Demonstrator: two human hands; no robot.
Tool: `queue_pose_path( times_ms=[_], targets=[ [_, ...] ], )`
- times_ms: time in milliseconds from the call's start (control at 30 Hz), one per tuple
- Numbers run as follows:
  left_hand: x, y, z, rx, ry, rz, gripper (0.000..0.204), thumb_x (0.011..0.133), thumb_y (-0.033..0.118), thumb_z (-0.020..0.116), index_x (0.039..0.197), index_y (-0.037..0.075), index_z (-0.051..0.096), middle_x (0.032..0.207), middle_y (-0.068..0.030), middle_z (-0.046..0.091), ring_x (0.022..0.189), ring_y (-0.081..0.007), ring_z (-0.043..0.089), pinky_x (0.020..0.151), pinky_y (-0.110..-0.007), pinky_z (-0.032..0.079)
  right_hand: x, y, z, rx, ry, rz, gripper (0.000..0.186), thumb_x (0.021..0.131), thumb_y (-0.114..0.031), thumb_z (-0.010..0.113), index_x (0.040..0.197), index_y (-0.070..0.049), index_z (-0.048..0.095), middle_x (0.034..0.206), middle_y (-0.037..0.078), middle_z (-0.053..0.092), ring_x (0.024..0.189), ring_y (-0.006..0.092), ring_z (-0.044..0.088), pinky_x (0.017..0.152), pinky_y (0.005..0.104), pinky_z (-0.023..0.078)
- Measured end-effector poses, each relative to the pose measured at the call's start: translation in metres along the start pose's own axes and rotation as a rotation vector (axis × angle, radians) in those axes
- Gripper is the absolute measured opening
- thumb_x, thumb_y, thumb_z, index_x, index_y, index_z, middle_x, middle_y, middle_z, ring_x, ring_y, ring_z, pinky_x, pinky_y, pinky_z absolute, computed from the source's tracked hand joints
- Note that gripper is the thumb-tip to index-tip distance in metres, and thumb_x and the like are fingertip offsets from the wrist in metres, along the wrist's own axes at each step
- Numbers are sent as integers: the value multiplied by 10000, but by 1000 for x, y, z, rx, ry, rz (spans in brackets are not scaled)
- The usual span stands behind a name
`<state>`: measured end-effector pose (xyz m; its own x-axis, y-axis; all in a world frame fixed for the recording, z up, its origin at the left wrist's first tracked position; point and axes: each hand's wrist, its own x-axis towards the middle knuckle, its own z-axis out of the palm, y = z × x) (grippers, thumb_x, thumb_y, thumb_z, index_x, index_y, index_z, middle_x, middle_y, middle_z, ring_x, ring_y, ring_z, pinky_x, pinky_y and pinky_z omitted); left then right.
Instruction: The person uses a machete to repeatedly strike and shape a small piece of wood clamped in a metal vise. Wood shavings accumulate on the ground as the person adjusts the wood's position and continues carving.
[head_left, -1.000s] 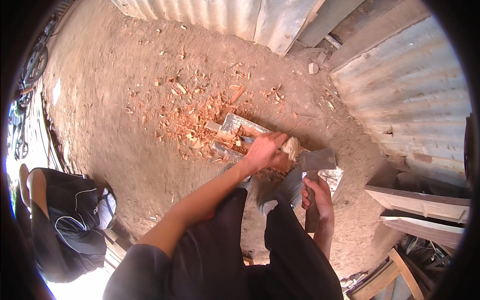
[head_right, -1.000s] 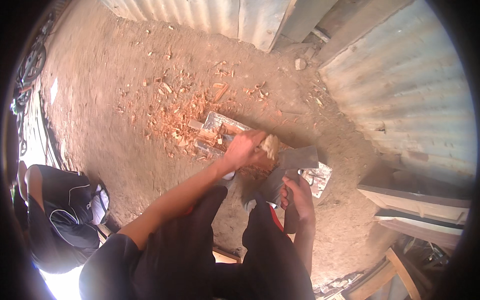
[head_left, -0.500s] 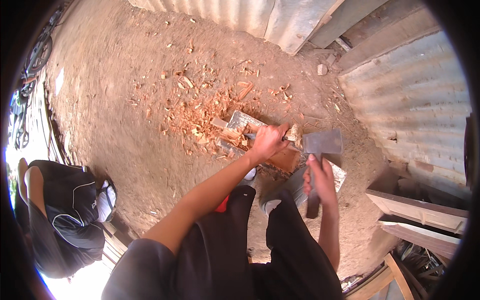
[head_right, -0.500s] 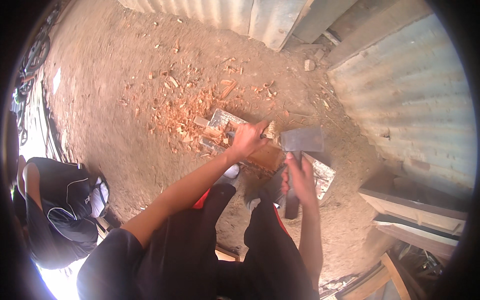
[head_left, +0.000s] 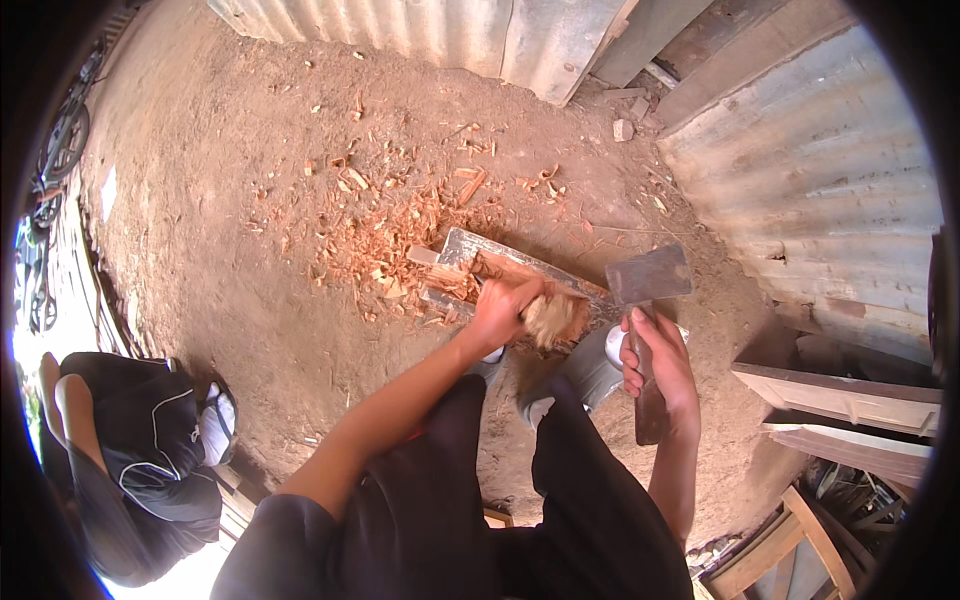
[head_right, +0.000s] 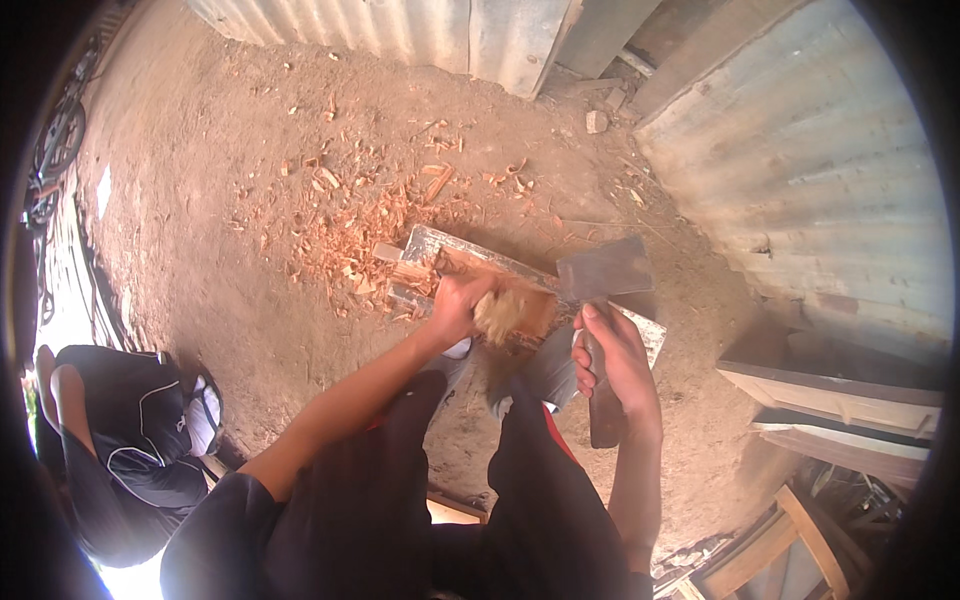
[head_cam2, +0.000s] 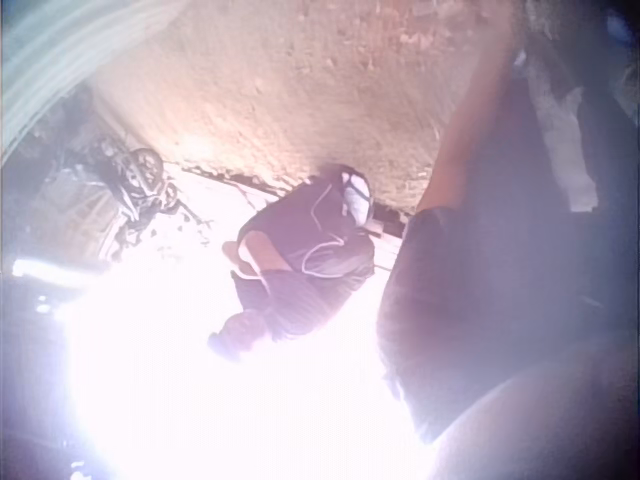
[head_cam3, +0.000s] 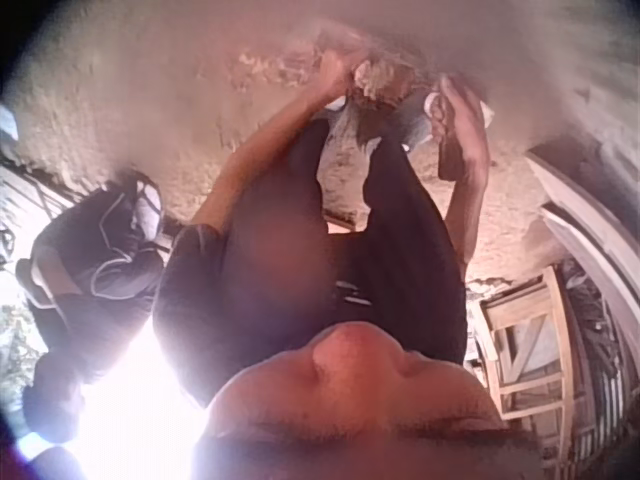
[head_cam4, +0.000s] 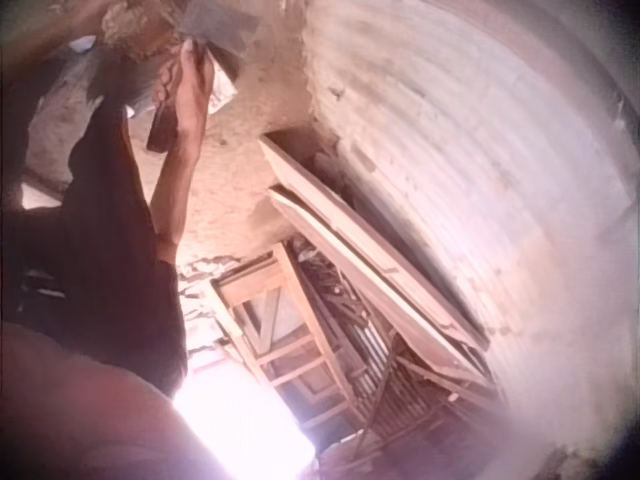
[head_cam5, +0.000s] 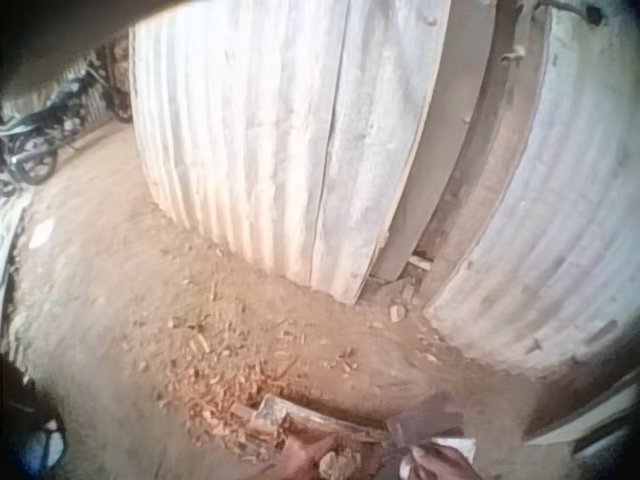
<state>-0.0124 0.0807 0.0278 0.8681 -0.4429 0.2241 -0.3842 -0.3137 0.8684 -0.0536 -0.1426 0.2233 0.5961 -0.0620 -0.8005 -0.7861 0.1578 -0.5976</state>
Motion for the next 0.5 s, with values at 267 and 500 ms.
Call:
queue_pose_path(
  times_ms=[267, 500],
  targets=[
    [-23, 8, -1, 84, -428, 307, 350, 588, 226, 776, 911, 121, 689, 683, -87, 667, 680, -301, 694, 597, -440, 524, -7, 35, -12, 185, 50, 47, 323, 1064, -403, 570, 998, -87, 549, 639, 17, 470, 426, 121, 428, 413, 300, 366],
    [19, 43, 31, -67, -659, 248, 329, 554, 166, 723, 857, 62, 650, 703, -161, 652, 732, -388, 682, 642, -492, 521, -9, 77, -35, 253, 59, 77, 318, 1063, -383, 571, 1075, -67, 536, 636, 15, 461, 410, 103, 396, 379, 268, 341]
  ],
)
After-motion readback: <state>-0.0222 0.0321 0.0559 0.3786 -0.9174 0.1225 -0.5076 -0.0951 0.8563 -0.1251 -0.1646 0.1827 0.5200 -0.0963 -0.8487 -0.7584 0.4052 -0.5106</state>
